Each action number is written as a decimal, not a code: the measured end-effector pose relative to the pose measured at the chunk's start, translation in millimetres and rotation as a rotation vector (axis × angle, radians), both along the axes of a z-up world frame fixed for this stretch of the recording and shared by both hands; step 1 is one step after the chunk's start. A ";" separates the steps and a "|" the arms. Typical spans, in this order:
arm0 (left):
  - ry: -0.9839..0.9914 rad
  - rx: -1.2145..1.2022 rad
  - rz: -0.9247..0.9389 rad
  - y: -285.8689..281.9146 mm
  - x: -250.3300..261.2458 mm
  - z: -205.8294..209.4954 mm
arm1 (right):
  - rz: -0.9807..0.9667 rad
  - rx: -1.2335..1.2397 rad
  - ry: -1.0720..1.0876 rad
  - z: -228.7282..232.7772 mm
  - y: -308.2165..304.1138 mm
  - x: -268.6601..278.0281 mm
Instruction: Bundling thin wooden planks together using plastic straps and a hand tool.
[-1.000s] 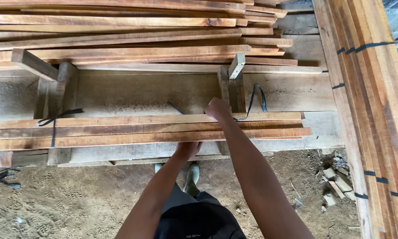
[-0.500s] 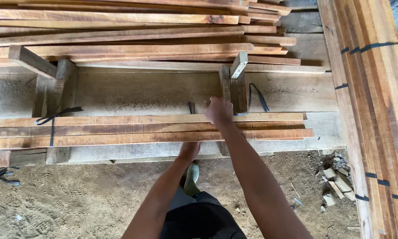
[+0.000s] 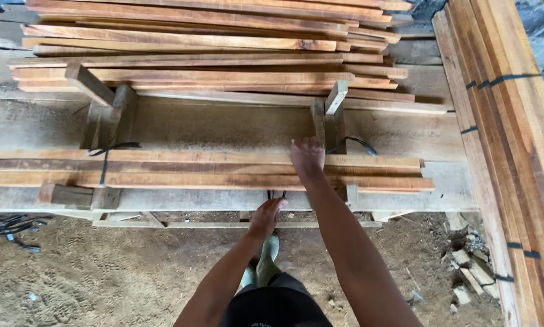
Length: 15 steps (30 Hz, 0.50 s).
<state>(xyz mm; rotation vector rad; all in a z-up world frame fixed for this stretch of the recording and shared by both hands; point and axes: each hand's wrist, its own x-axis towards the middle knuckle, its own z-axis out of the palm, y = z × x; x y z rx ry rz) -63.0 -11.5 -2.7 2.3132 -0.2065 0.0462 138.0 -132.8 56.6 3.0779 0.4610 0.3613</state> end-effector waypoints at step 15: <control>0.286 -0.143 0.171 10.7 -9.1 11.7 | -0.048 0.031 0.153 37.5 -19.5 -145.5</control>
